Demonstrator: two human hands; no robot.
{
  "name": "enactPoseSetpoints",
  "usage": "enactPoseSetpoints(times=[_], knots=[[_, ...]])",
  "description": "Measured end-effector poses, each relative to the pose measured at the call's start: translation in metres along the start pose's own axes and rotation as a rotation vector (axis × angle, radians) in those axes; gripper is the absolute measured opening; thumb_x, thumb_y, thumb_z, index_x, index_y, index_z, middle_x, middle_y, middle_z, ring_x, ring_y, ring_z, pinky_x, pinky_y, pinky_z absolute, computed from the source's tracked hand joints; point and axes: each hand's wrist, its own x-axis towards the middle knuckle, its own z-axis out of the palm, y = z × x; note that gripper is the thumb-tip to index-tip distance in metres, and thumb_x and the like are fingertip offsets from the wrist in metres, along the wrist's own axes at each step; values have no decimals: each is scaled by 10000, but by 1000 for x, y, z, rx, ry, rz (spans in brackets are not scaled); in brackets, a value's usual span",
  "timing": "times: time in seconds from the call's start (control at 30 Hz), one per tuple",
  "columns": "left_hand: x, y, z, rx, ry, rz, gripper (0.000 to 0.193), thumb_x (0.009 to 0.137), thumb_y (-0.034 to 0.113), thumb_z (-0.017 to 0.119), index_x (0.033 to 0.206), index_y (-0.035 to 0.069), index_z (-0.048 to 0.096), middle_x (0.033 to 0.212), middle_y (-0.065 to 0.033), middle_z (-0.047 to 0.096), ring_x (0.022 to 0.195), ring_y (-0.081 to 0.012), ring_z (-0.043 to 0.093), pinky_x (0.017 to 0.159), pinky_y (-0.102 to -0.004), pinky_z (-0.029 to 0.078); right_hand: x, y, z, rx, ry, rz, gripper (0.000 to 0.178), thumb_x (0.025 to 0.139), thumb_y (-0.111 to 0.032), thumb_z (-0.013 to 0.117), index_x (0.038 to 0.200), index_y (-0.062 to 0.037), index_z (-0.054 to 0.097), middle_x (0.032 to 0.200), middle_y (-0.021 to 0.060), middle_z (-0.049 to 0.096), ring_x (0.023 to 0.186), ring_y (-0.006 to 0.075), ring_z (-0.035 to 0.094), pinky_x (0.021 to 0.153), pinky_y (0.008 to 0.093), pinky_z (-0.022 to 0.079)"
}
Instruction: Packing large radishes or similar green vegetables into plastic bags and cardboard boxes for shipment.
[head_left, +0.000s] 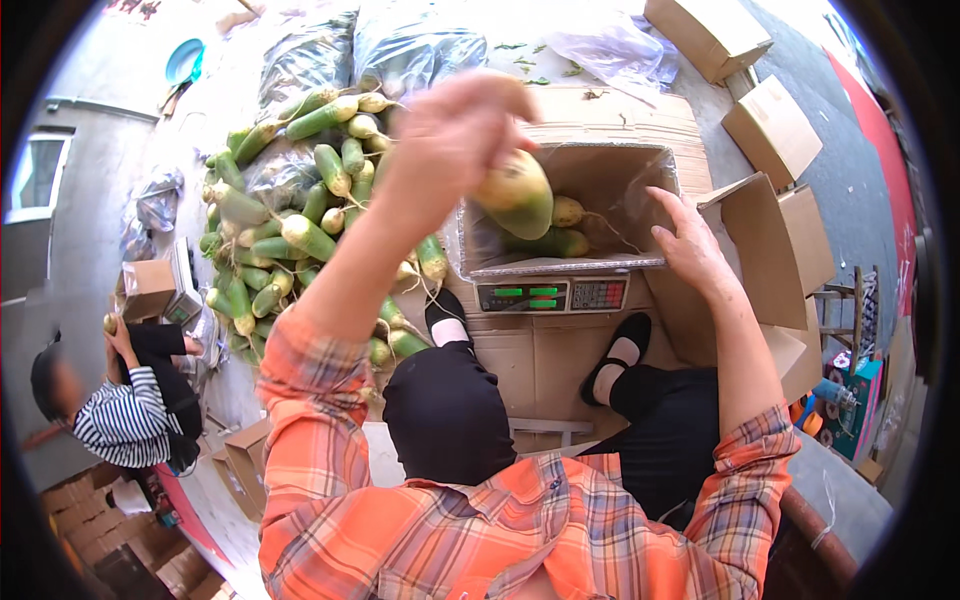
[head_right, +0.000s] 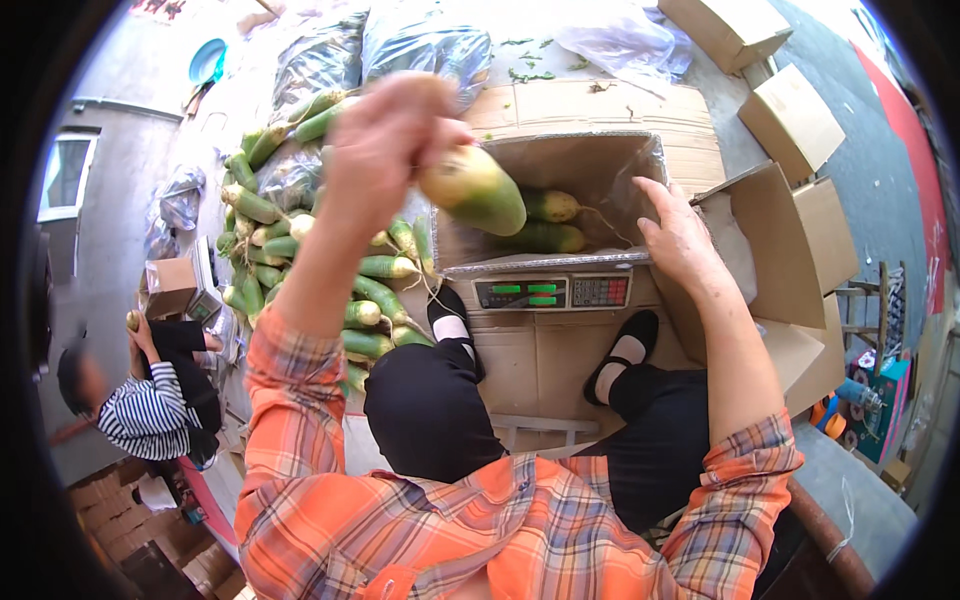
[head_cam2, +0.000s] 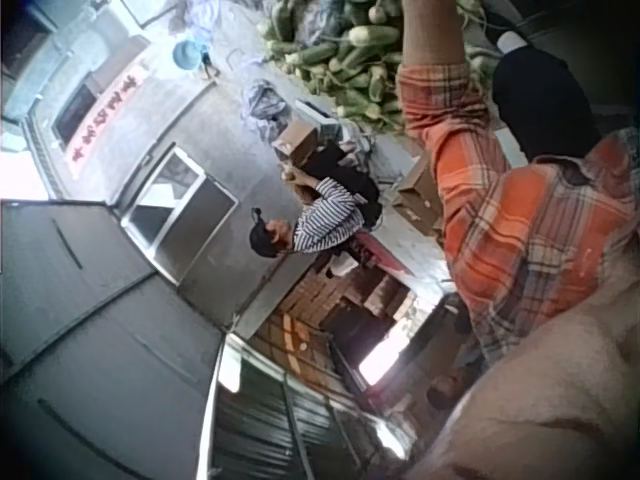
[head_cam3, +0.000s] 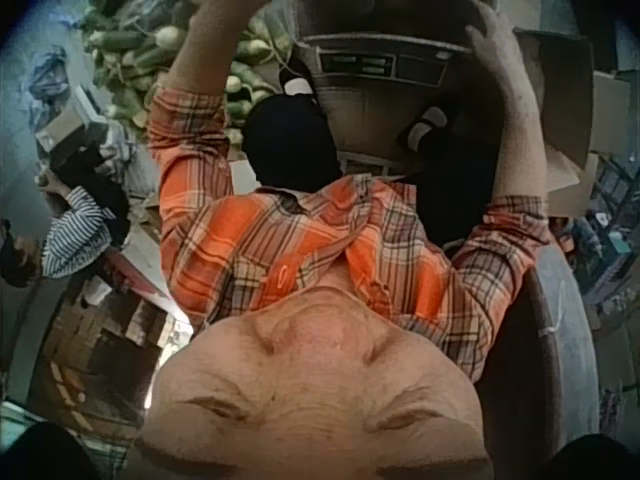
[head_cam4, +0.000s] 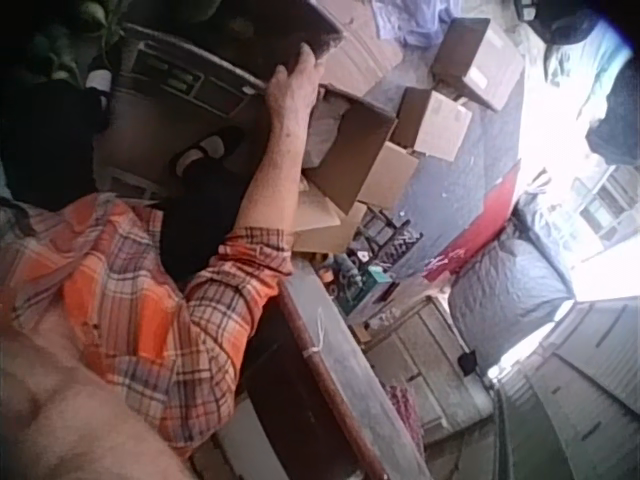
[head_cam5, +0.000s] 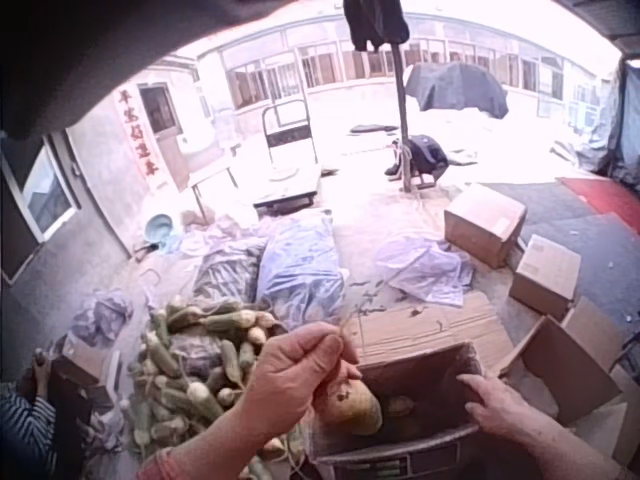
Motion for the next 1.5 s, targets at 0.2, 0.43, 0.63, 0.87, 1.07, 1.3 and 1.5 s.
enactPoseSetpoints(times=[0.2, 0.43, 0.63, 0.87, 1.07, 1.3, 1.5], knots=[[23, -87, 86, 389, -446, -86, 173, 795, 105, 484, 765, 41, 641, 671, -156, 609, 593, -217, 584, 625, -356, 496, 2, 15, 4, -8, 5, -64, 565, 791, -2, 491, 1339, -100, 391, 1351, 203, 395, 1291, 327, 330, 1071, 370, 265], [2, -179, 144, 601, -795, -415, 234, 746, 95, 572, 941, 33, 687, 1023, -182, 636, 979, -318, 594, 817, -380, 468, 0, 7, 10, -9, -19, -125, 633, 790, 53, 426, 1388, -120, 315, 1365, 219, 371, 1295, 357, 316, 1071, 399, 263], [5, -187, 158, 802, -966, -324, 260, 754, 67, 567, 985, 68, 686, 1042, -170, 635, 1019, -328, 574, 846, -396, 446, 2, 14, 8, -25, -30, -139, 614, 802, 48, 426, 1389, -81, 303, 1388, 210, 344, 1303, 344, 310, 1079, 389, 247], [-9, -201, 161, 832, -867, -317, 279, 785, 98, 549, 1033, 60, 671, 1094, -138, 629, 1040, -294, 586, 866, -374, 456, 6, 15, 8, -111, -33, -110, 584, 815, 2, 469, 1376, -67, 322, 1386, 195, 357, 1296, 332, 325, 1074, 384, 256], [-15, -101, 100, 597, -702, -78, 265, 808, 232, 587, 993, 55, 655, 969, -148, 633, 948, -318, 598, 825, -407, 472, 10, 8, 12, -84, -37, -143, 583, 804, -3, 493, 1365, -58, 344, 1371, 190, 383, 1288, 319, 341, 1073, 370, 258], [-48, -113, -74, 221, 445, 205, 130, 824, 122, 587, 910, 63, 663, 789, -128, 611, 799, -269, 605, 738, -338, 484, 8, 5, 6, -73, 17, -68, 579, 791, -15, 528, 1349, -48, 376, 1362, 183, 402, 1284, 299, 354, 1071, 356, 261], [-147, -270, -263, 595, 1150, -530, 367, 815, 247, 600, 1086, 0, 592, 970, -188, 646, 903, -302, 623, 826, -357, 475, 10, -9, 9, -69, 5, -16, 569, 788, -11, 523, 1340, -47, 392, 1347, 170, 423, 1278, 288, 364, 1070, 351, 262]])
